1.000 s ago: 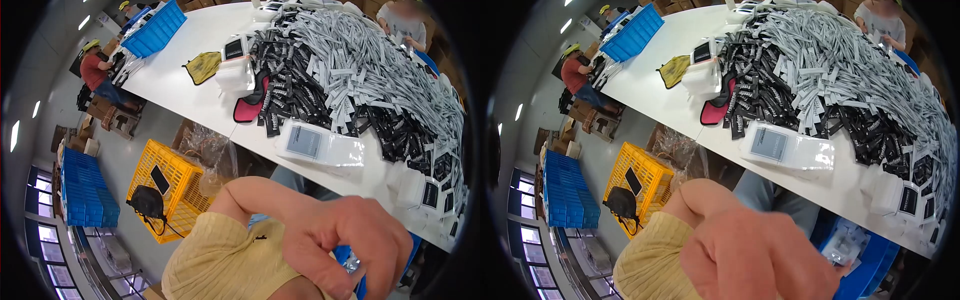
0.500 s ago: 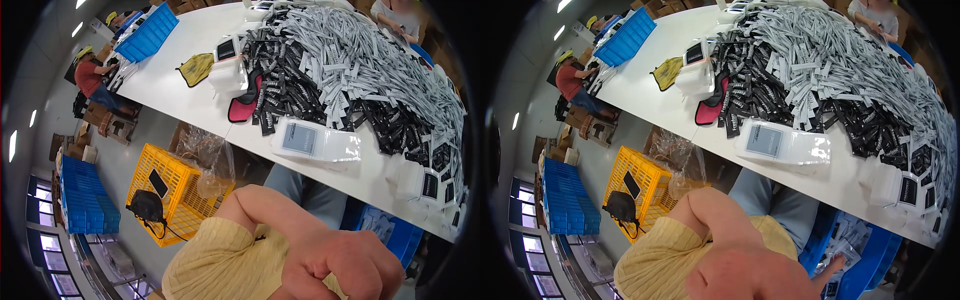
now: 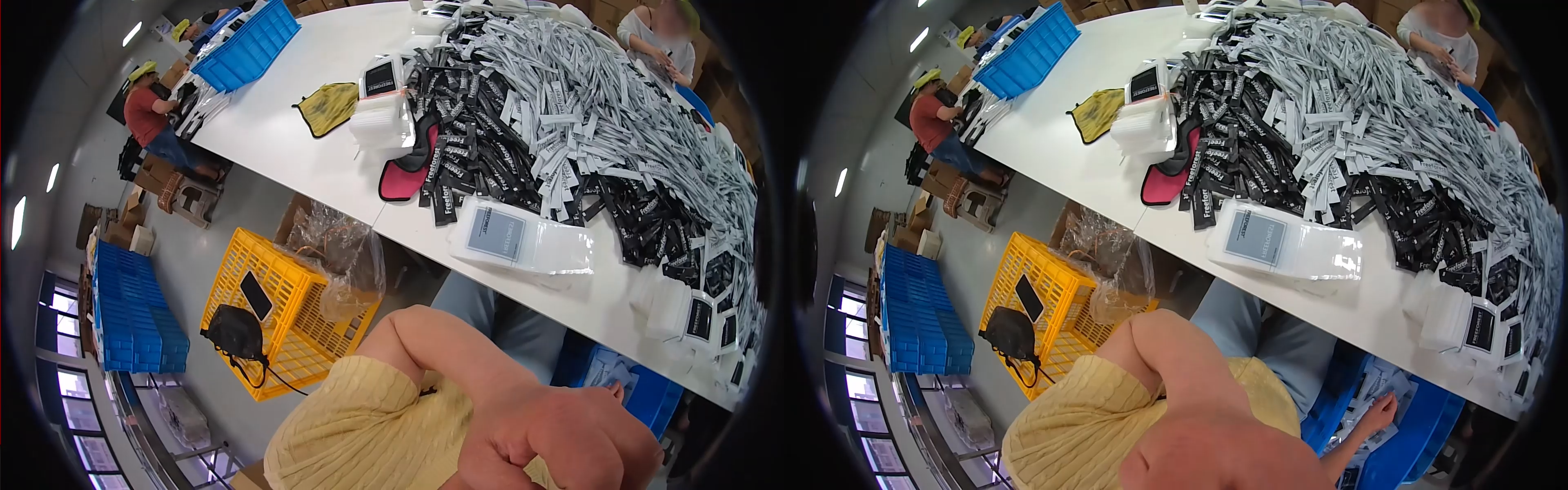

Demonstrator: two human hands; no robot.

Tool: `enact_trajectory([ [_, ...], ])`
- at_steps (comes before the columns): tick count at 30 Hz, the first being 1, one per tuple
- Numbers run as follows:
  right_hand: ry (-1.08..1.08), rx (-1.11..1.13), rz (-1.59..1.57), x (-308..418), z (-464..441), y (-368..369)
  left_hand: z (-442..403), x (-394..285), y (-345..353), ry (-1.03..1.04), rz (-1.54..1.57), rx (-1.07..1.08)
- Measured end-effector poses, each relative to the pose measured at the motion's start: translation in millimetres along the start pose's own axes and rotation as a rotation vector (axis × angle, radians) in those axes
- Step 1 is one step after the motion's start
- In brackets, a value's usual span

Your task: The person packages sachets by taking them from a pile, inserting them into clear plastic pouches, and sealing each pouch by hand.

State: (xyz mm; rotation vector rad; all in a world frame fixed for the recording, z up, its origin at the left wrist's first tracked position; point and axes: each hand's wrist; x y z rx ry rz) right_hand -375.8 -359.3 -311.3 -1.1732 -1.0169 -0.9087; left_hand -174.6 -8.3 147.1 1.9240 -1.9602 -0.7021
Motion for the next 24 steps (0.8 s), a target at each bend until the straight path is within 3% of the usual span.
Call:
enact_trajectory([
  [9, -0.505, 0.177, 0.013, 109.0, 27.4, 52.9, -1.7, 6.4, -15.2, 0.022, -0.19, 0.159],
  [13, -0.528, 0.327, -0.096, 187.9, 45.5, 76.1, 21.2, 43.4, -34.3, -0.109, -0.377, 0.392],
  [16, -0.785, 0.468, -0.094, 246.4, 53.7, 104.6, 58.4, 57.9, -22.8, -0.5, -0.678, 0.498],
  [19, -0.982, 0.613, -0.07, 289.2, 50.2, 140.0, 99.0, 84.6, -12.5, -0.403, -0.826, 0.422],
  [22, -1.162, 0.78, -0.061, 334.2, 57.9, 175.2, 95.8, 90.6, -11.7, -0.856, -0.479, 0.638],
  [24, -1.266, 0.875, -0.021, 353.5, 64.0, 193.4, 84.4, 86.5, -19.0, -0.833, -0.468, 0.674],
])
Point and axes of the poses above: each hand's wrist, its own z-axis away from the middle knuckle, its own y-axis out of the palm, x = y × z, and after that the axes turned 13 degrees about -z, right-handed
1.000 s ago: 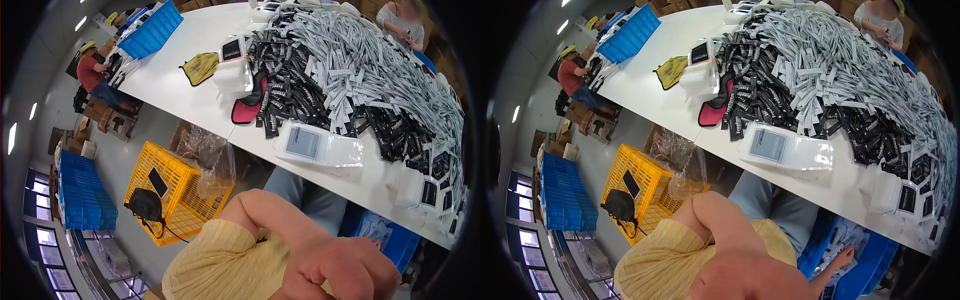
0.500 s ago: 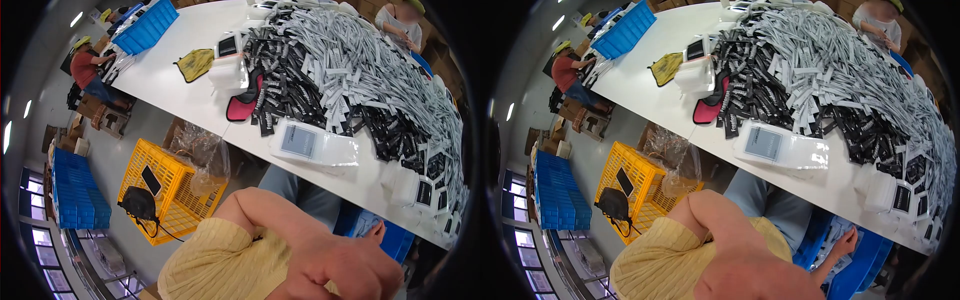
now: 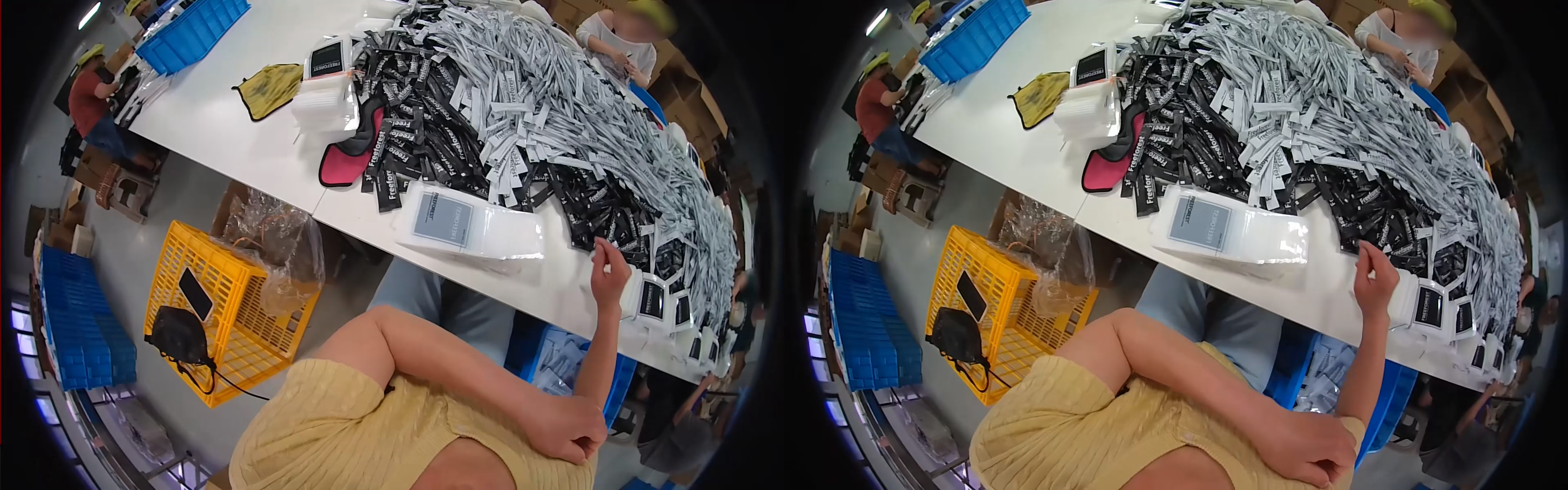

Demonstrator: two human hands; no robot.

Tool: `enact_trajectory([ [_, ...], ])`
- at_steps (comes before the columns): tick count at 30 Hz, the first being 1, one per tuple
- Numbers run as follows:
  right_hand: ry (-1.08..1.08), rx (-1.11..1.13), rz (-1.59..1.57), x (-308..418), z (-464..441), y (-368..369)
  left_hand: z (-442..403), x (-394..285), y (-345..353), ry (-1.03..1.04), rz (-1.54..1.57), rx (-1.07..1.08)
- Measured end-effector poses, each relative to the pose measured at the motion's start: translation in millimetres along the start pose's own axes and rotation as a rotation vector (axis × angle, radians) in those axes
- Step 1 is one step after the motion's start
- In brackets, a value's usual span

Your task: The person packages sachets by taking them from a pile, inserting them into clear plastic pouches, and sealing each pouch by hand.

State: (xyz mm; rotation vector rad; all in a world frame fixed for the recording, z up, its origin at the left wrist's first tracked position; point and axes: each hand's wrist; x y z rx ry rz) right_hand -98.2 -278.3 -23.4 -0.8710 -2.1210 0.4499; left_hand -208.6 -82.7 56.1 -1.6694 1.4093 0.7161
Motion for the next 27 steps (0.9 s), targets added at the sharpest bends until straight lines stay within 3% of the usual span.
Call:
enact_trajectory([
  [1, -0.029, 0.058, 0.012, 1.2, -10.6, 3.3, 0.8, -3.3, -5.3, 0.014, -0.005, 0.013],
  [4, -0.088, 0.212, 0.05, 6.7, -40.7, 15.6, 7.4, -13.7, -5.8, 0.217, 0.07, -0.279],
  [7, -0.188, 0.311, 0.025, -9.0, -74.8, 36.5, 14.8, -51.3, 8.8, 0.418, 0.601, -0.152],
  [9, -0.247, 0.356, 0.07, -27.0, -107.4, 62.0, 26.9, -57.6, -12.3, 0.483, 0.637, 0.224],
  [11, -0.324, 0.518, 0.299, -45.8, -146.4, 91.3, 47.9, -63.5, -49.6, 0.349, 0.537, 0.219],
  [13, -0.352, 0.607, 0.407, -43.4, -181.8, 129.7, 61.4, -25.7, -60.6, 0.221, 0.331, 0.125],
  [18, -0.734, 0.665, -0.1, 52.3, -195.3, 251.5, 111.5, 66.4, -70.4, -0.389, -0.582, -0.035],
  [20, -0.849, 0.865, -0.228, 82.8, -178.8, 291.3, 130.6, 97.2, -82.4, -0.468, -1.285, -0.325],
  [22, -0.951, 0.804, -0.403, 103.4, -152.1, 322.3, 146.3, 122.5, -105.8, -0.533, -1.354, -0.453],
  [27, -0.934, 0.998, -0.208, 74.1, -138.8, 345.6, 181.2, 138.1, -128.1, -0.729, -1.403, -0.464],
])
Point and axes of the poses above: each hand's wrist, its own z-axis away from the middle knuckle, its own y-axis out of the palm, x = y × z, and after that the axes turned 13 degrees about -z, right-handed
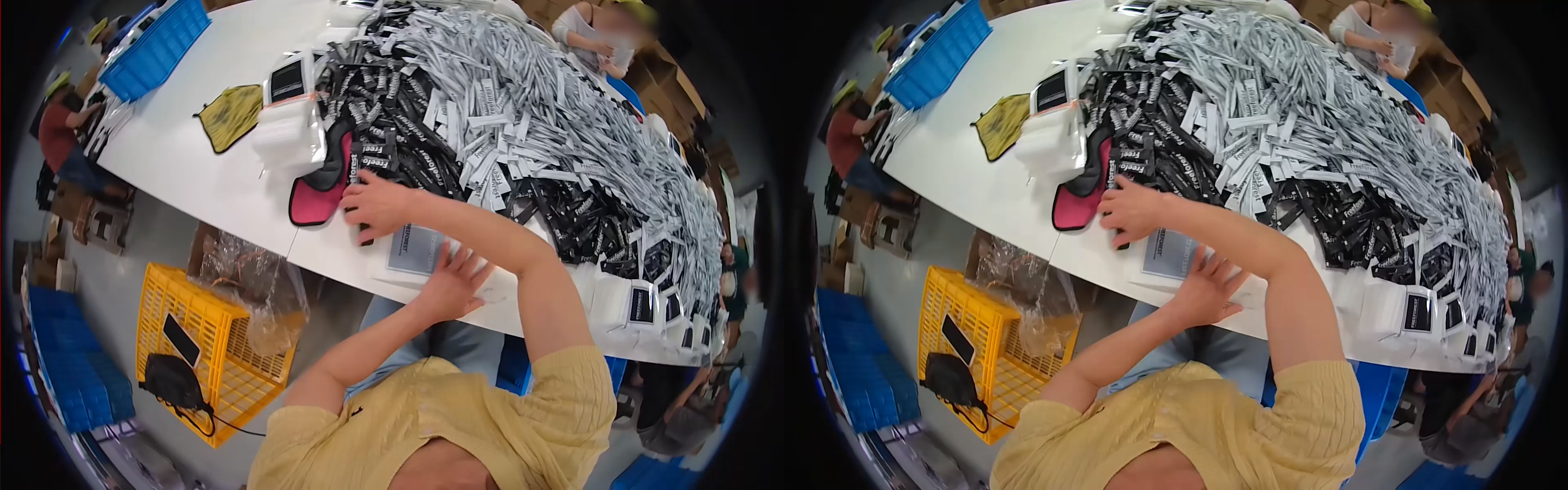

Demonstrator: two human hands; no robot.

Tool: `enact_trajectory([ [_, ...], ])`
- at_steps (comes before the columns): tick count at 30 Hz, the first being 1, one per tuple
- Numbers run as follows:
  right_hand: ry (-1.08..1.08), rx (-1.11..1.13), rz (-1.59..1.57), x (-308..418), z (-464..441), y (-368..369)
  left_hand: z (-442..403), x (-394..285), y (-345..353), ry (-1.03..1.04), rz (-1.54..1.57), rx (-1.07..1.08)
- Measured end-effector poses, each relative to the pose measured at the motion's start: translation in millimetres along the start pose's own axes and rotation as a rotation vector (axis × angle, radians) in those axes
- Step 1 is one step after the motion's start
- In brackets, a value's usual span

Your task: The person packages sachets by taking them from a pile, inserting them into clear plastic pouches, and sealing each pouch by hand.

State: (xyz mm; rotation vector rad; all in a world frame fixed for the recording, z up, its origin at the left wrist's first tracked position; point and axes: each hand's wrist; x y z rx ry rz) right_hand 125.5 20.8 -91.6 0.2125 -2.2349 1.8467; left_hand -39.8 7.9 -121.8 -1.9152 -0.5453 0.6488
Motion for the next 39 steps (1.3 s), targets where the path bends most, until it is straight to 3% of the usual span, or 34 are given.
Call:
enact_trajectory([
  [3, -0.007, -0.12, 0.12, -42.0, 40.0, -17.2, -1.6, -0.3, -2.9, 0.005, -0.04, -0.009],
  [9, 0.139, -0.086, 0.323, -89.7, 122.7, -55.7, -2.8, 0.5, -1.8, 0.002, -0.04, -0.02],
  [12, 0.344, 0.037, 0.384, -91.3, 155.2, -69.5, -0.3, -0.2, -2.4, -0.009, -0.048, -0.01],
  [18, 0.511, 0.023, 0.401, -47.9, 198.9, -67.0, 4.2, 4.2, -0.8, 0.009, -0.05, -0.006],
  [21, 0.571, -0.091, 0.396, -15.7, 216.8, -65.6, 3.8, 3.3, -1.5, 0.012, -0.044, -0.006],
  [23, 0.544, -0.365, 0.404, 12.0, 228.9, -71.2, 7.4, 5.2, -2.8, 0.026, -0.032, -0.019],
  [27, 0.818, -0.805, 0.362, 66.0, 285.4, -64.0, 19.9, 10.4, -20.9, 0.014, -0.053, -0.033],
  [32, 0.95, -0.937, 0.442, 96.6, 298.1, -61.6, 30.1, 29.5, -27.9, -0.036, -0.082, -0.014],
  [35, 0.902, -1.006, 0.14, 96.1, 267.8, -56.7, 23.6, 27.9, -23.0, -0.007, -0.077, -0.028],
  [37, 0.959, -0.884, 0.148, 83.4, 249.2, -56.2, 15.6, 25.4, -14.0, 0.027, -0.058, -0.069],
  [39, 1.092, -0.706, 0.407, 52.6, 248.7, -47.4, 12.6, 24.6, -9.6, 0.044, -0.051, -0.079],
])
Point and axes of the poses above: each hand's wrist, its own z-axis away from the middle knuckle, its own y-axis out of the palm, x = y × z, and after that the axes turned 13 degrees about -z, right-handed
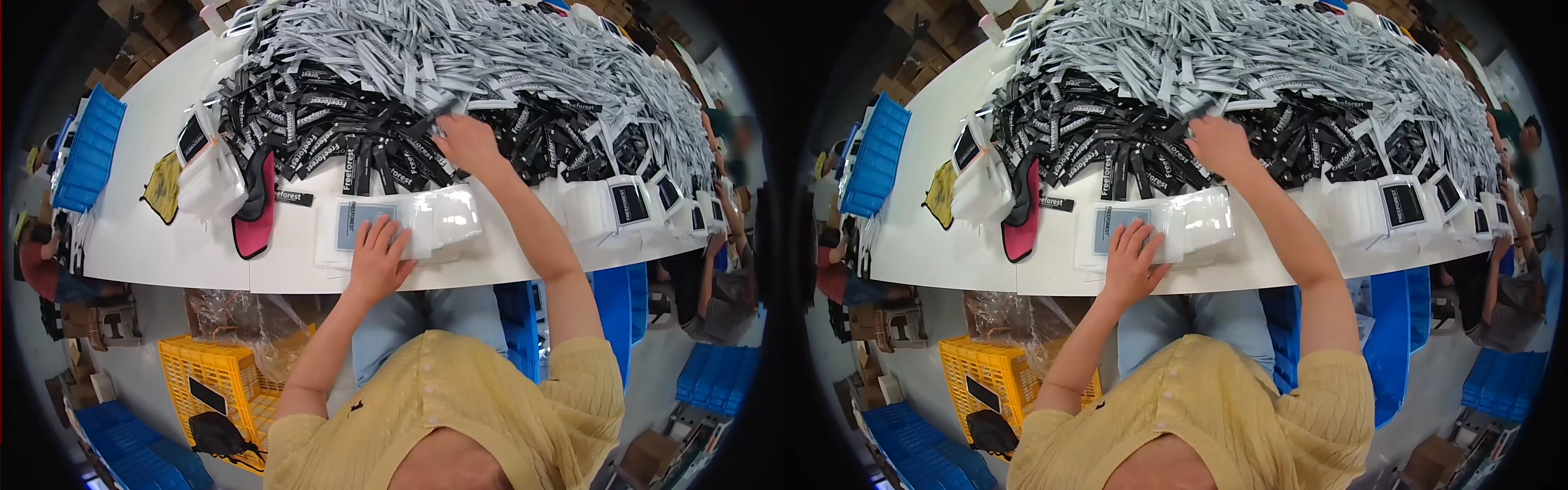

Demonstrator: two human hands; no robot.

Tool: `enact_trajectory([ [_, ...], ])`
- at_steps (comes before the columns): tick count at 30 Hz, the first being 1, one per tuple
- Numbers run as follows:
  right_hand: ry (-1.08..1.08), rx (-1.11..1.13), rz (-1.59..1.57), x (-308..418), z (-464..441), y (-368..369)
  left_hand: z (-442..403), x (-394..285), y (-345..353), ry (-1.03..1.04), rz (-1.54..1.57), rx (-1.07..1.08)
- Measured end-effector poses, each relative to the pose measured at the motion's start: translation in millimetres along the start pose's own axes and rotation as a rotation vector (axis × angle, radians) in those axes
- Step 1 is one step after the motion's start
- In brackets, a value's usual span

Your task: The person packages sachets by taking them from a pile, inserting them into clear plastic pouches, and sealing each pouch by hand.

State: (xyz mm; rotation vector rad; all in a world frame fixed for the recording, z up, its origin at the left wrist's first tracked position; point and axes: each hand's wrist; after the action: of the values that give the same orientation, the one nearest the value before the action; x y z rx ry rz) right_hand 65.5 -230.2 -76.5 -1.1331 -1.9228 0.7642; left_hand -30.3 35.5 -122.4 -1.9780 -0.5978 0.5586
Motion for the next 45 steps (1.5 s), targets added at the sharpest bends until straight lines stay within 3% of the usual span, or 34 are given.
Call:
enact_trajectory([
  [2, 0.15, 0.19, 0.11, -22.2, -11.9, 14.4, 0.6, -0.3, 1.0, 0.004, 0.008, 0.008],
  [8, 0.301, 0.171, -0.046, -58.4, -15.1, 3.1, 2.4, 0.9, 0.0, -0.005, 0.021, 0.007],
  [9, 0.191, 0.133, -0.079, -64.1, -7.1, -3.8, 1.4, 0.8, 0.5, -0.003, 0.023, 0.004],
  [12, 0.821, 0.194, -0.956, -40.4, 13.7, -42.5, 1.3, 1.7, 0.5, -0.002, 0.032, 0.002],
  [15, 0.875, 0.012, -1.192, -56.0, 49.1, -34.6, 1.3, 1.2, 0.1, -0.003, 0.043, 0.005],
  [16, 0.888, -0.072, -1.248, -60.1, 57.9, -32.7, 1.2, 1.4, 0.3, -0.001, 0.041, 0.003],
  [17, 0.763, -0.15, -1.114, -88.8, 71.9, -12.4, 1.0, 1.3, 0.4, 0.0, 0.039, 0.001],
  [21, 0.674, -0.342, -0.992, -63.0, 64.1, -29.5, 1.0, 1.0, 0.6, 0.001, 0.034, 0.0],
  [24, 0.77, -0.157, -0.88, -49.1, 39.9, -29.9, 1.1, 0.6, 1.3, 0.003, 0.027, -0.001],
  [28, 0.649, -0.087, -0.846, -19.6, -3.9, -20.3, 0.7, 0.3, 0.1, 0.004, 0.02, 0.005],
  [31, 0.559, -0.103, -0.205, -30.5, -39.5, 14.5, 1.3, -0.3, 1.4, 0.003, 0.02, -0.003],
  [35, 0.667, -0.003, -0.182, -30.4, -59.6, 32.9, 1.5, -0.4, 1.4, 0.005, 0.017, -0.008],
  [38, 0.58, 0.039, -0.191, -48.3, -58.2, 32.8, 1.9, -0.5, 1.0, 0.004, 0.014, -0.006],
  [42, 0.483, -0.314, -0.42, -58.2, -29.8, 23.5, 1.7, 0.4, 1.4, 0.008, 0.017, -0.017],
  [44, 0.659, -0.269, -1.252, -62.2, -4.3, 11.9, 2.5, 0.1, 1.9, 0.005, 0.016, -0.017],
  [45, 0.711, -0.344, -1.276, -44.6, 6.5, -2.1, 2.5, 0.2, 2.2, 0.007, 0.016, -0.017],
])
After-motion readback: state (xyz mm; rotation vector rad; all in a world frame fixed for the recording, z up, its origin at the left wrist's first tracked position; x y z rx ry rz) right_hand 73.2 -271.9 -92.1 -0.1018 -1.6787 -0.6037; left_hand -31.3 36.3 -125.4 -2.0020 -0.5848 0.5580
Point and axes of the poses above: each hand's wrist, its own z-axis away from the middle knuckle, its own y-axis out of the palm, x = y × z, and after that the axes turned 13 degrees about -z, right-handed
